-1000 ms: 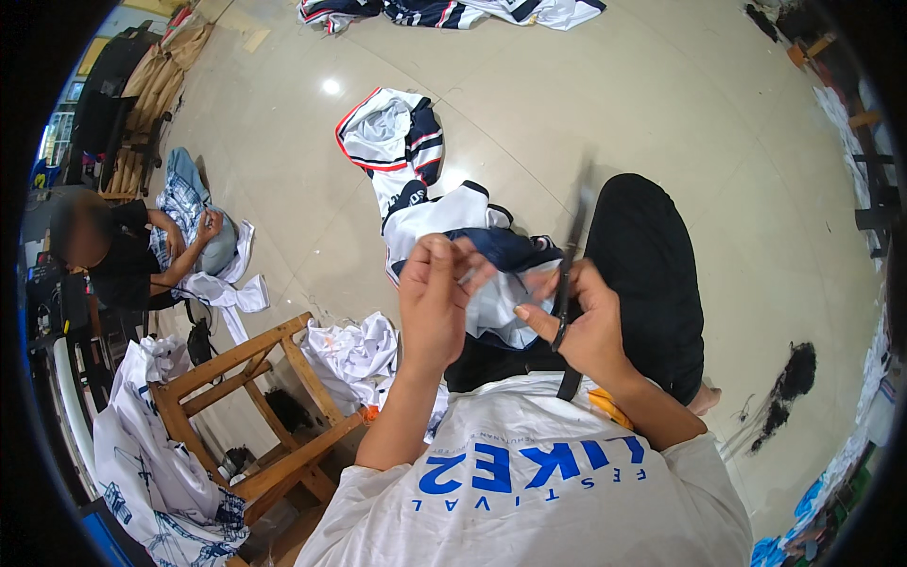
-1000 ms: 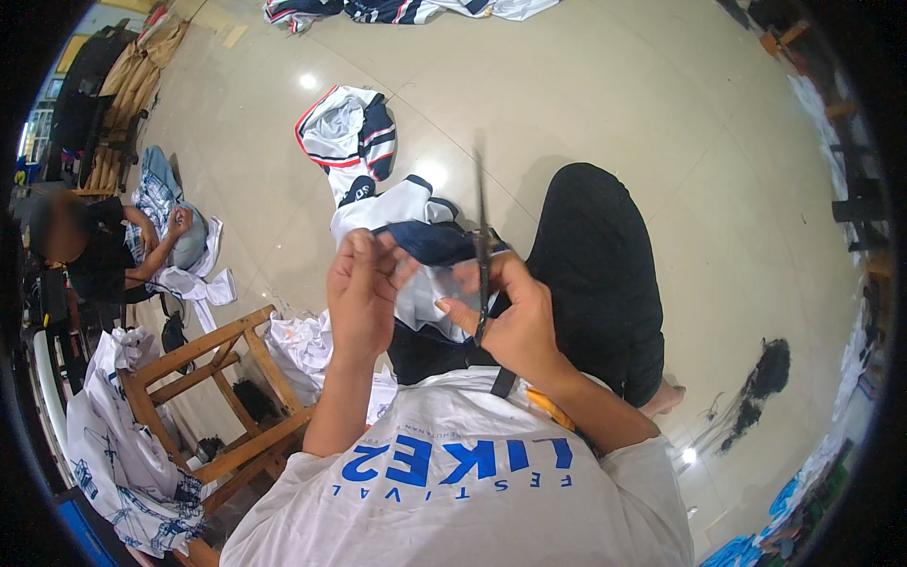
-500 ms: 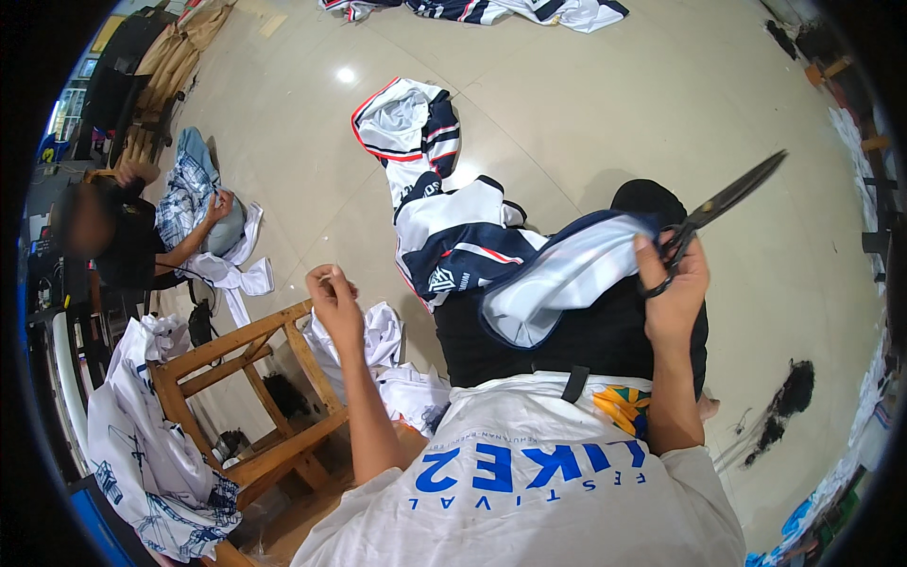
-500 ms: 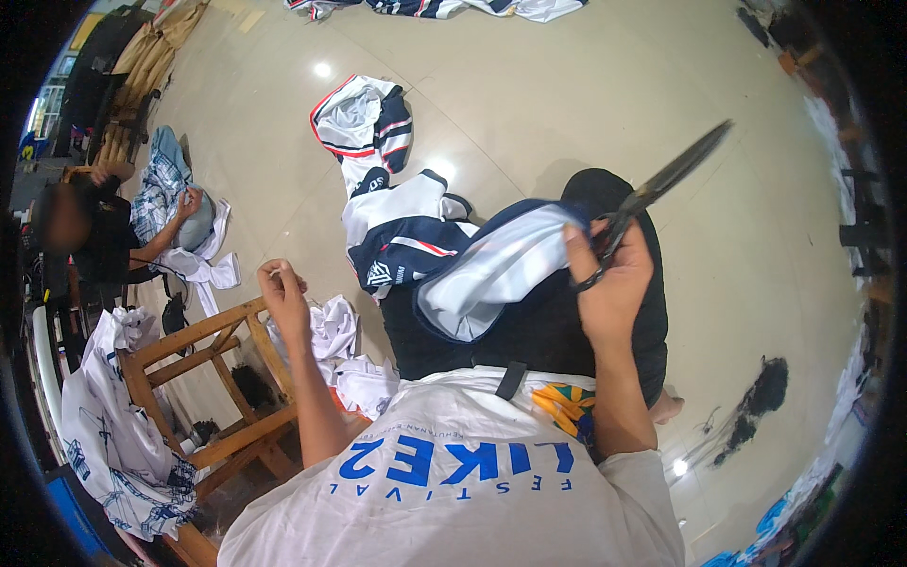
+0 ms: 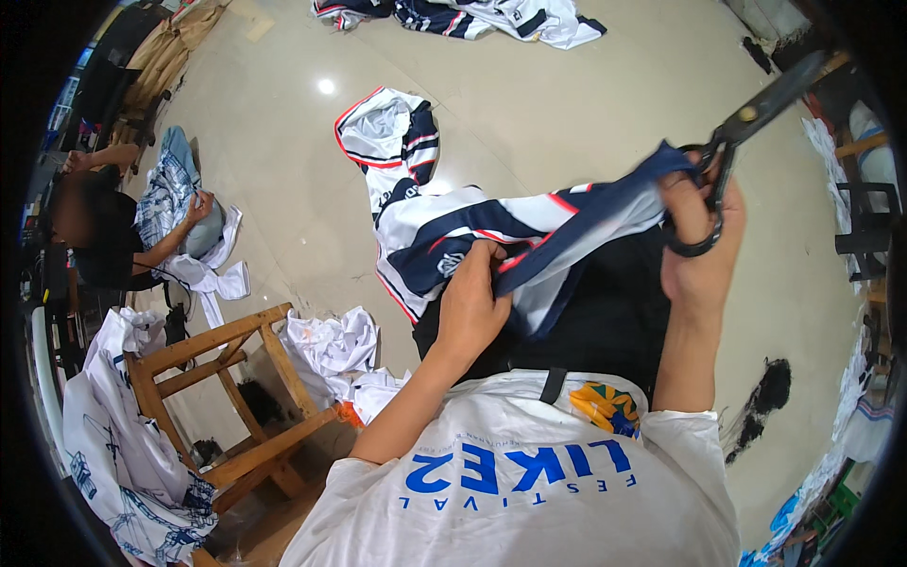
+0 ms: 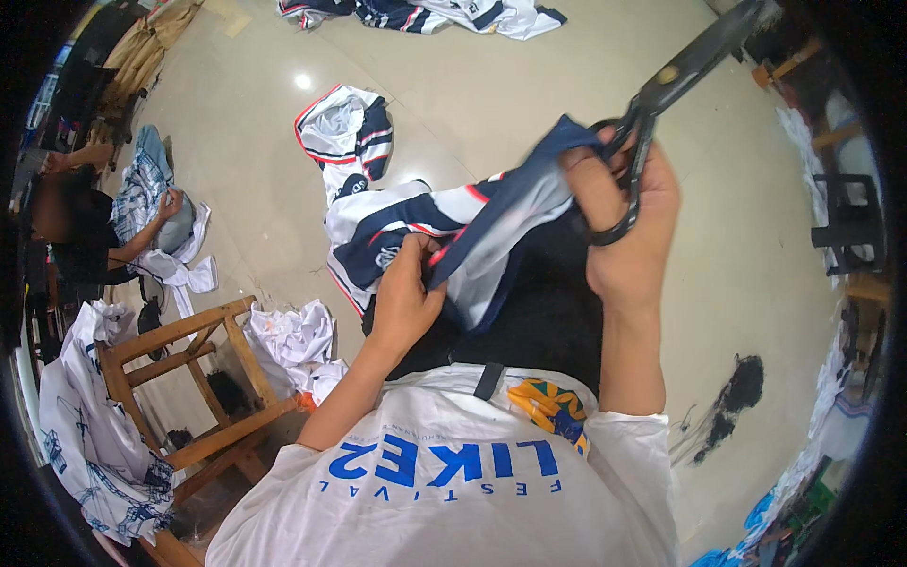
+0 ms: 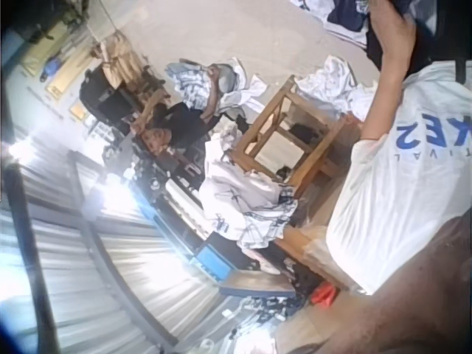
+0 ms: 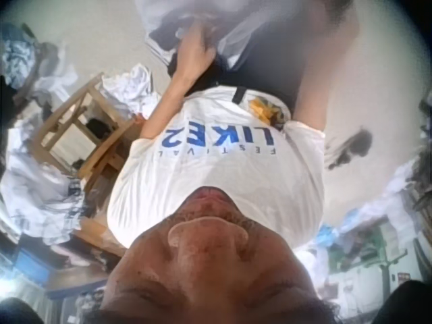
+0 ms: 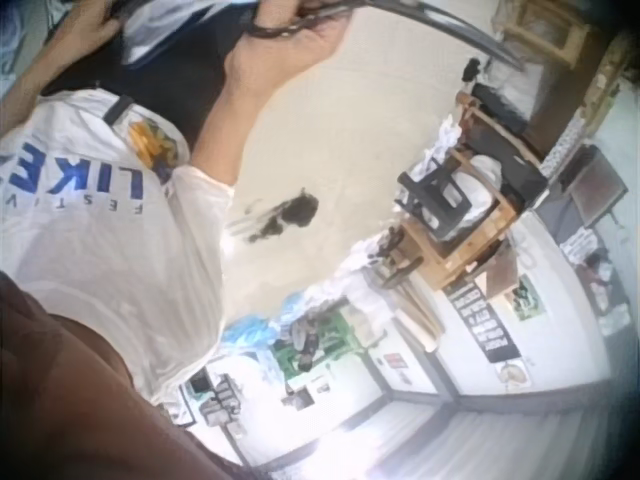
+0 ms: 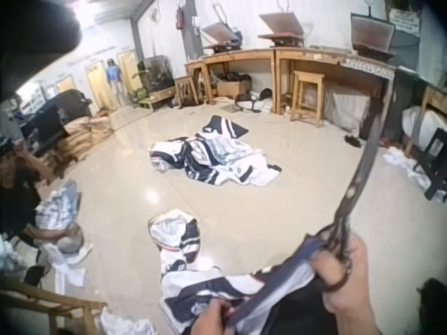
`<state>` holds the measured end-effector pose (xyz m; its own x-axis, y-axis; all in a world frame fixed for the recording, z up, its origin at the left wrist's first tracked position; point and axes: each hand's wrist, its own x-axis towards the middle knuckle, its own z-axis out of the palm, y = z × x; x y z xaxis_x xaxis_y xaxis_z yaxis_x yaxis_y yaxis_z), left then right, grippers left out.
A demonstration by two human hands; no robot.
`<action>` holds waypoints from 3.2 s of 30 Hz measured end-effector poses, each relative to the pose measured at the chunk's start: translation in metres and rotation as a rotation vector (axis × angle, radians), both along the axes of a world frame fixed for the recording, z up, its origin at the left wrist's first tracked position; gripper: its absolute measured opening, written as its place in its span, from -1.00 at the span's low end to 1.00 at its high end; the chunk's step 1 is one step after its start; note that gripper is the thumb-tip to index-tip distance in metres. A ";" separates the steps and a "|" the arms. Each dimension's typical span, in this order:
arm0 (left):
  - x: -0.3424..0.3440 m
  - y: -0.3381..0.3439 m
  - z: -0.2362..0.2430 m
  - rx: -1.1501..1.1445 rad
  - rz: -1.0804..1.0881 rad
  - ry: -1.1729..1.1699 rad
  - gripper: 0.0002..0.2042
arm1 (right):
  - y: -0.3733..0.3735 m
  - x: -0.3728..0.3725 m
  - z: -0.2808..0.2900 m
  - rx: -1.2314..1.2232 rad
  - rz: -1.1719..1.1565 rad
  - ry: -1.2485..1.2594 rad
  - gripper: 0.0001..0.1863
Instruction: The person sits on the floor and uses scissors to trim loose threads and excess fabric from the collar and seams of a sports jersey. They handle the garment with both hands, turning it over to access different areas while cutting.
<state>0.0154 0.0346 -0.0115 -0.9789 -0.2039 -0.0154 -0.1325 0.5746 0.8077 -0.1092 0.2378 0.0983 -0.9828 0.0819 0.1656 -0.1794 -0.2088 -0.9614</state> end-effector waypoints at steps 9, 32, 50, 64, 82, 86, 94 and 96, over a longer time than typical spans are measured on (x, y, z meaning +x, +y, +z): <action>-0.029 -0.039 0.033 -0.050 0.093 0.307 -0.67 | 0.061 -0.068 0.080 -0.043 -0.080 0.373 -0.75; -0.181 -0.080 0.206 0.584 -0.163 0.345 -0.55 | 0.107 -0.152 0.193 0.353 -0.119 0.732 -0.65; -0.209 0.032 0.074 0.107 -0.572 -0.099 -0.55 | 0.073 -0.060 0.218 0.342 -0.250 0.769 -0.82; -0.306 -0.139 0.249 1.121 -0.137 0.451 -0.69 | 0.193 -0.202 0.207 0.570 -0.368 0.658 -0.76; -0.181 -0.025 0.305 0.812 -0.462 0.539 -0.82 | -0.002 -0.091 0.078 0.271 0.245 0.451 -0.57; -0.152 -0.036 0.336 0.788 -0.422 0.678 -0.76 | -0.059 -0.073 0.036 0.146 0.346 0.320 -0.37; -0.139 -0.086 0.352 0.803 -0.298 0.860 -0.72 | -0.072 0.011 -0.013 -0.187 0.515 0.195 -0.27; -0.153 -0.095 0.341 1.121 -0.423 0.809 -0.72 | -0.071 0.029 -0.021 -0.195 0.476 0.174 -0.24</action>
